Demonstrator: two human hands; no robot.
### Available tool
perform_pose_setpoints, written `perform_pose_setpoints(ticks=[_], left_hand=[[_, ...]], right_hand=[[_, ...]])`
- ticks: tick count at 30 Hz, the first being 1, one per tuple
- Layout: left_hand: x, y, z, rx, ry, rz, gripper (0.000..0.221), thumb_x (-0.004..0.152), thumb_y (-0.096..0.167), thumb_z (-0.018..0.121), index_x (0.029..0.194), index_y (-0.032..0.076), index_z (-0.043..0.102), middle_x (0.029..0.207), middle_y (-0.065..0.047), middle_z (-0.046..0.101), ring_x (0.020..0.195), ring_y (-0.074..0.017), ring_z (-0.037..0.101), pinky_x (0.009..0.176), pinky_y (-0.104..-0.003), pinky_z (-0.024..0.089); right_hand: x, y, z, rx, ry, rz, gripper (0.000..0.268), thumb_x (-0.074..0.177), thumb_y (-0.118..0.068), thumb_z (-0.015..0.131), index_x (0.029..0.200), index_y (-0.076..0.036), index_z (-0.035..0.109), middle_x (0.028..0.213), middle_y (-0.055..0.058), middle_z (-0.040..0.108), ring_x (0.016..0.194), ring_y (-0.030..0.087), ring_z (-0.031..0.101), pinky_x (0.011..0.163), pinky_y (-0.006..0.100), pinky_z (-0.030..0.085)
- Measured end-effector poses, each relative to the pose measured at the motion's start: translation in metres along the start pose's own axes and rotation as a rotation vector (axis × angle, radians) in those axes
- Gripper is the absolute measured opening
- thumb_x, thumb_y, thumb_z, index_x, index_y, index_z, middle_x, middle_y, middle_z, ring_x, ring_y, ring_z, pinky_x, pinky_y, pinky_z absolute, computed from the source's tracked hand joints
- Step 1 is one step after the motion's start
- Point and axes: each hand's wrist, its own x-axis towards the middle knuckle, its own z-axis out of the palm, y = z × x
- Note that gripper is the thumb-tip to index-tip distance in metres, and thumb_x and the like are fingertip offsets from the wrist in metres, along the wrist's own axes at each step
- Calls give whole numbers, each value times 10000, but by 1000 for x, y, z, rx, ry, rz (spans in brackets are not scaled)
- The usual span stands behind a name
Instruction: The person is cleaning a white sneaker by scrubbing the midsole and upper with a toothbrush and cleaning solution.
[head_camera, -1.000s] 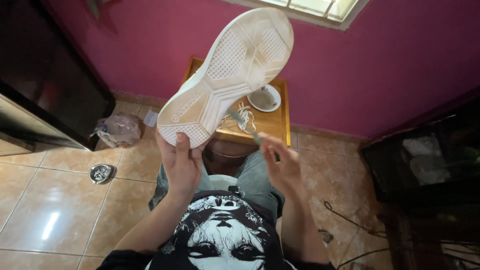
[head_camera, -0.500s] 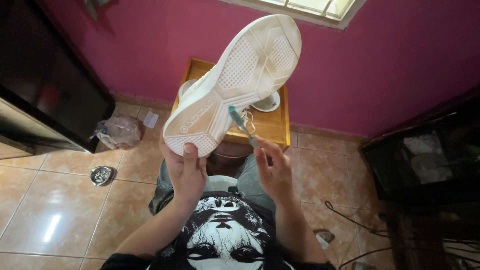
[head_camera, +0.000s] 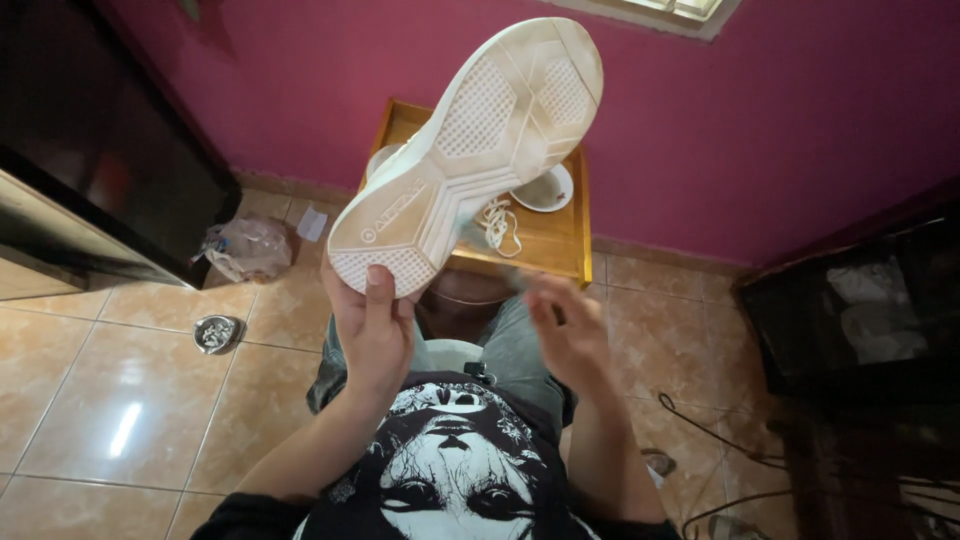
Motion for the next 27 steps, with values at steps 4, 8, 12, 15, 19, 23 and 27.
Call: perform_pose_setpoints(ticks=[4,8,12,15,19,23,27], left_hand=[[1,0,1,-21,1,-33,572,1074,167,475,1573,191,196,1323,-149,565,1165,-276,664,988,-559,597],[-6,-18,-14,5,5,-42,583,1069,171,481,1581,183,200,1316,-151,573,1175,-265,655,1001,-589,572],[-3,-2,1,-21,5,-47,602,1069,163,479,1588,179,175,1311,-173,579,1156,-281,662,994,-564,579],[-4,18,19,32,-20,-1,611,1066,166,509,1583,168,184,1270,-131,585,1099,-193,657,996,-495,608],[-2,29,28,163,-40,27,632,1057,238,548,1581,154,206,991,-53,595,763,-72,585,696,-248,564],[0,23,22,144,-60,99,646,1045,210,567,1579,123,213,1304,-134,595,1035,-125,664,897,-322,610],[0,13,14,138,-150,170,636,1057,182,561,1569,111,189,1654,-111,273,1386,-230,495,1115,-476,498]], right_hand=[[6,-8,-2,-15,-83,15,208,1002,-202,615,1158,-145,740,534,0,514,413,103,381,413,272,386],[-8,33,2,-15,49,17,303,1063,-255,536,1318,-154,664,567,-10,503,474,88,386,458,251,357],[-7,16,12,-27,-111,7,239,951,-113,677,1182,-116,737,515,6,508,412,140,390,433,267,393],[7,-2,-1,-80,22,17,148,1027,-215,615,1047,-139,741,541,-4,474,446,95,394,452,292,357],[3,18,-5,-7,-74,-3,281,1025,-86,554,1281,-78,669,537,16,449,443,120,330,449,263,353],[3,20,-12,-84,-6,-8,319,1038,-198,555,1325,-108,660,585,12,530,449,97,408,460,261,374],[-8,33,9,25,196,-34,365,1055,-153,539,1415,-107,575,735,-47,569,544,44,365,540,192,396]])
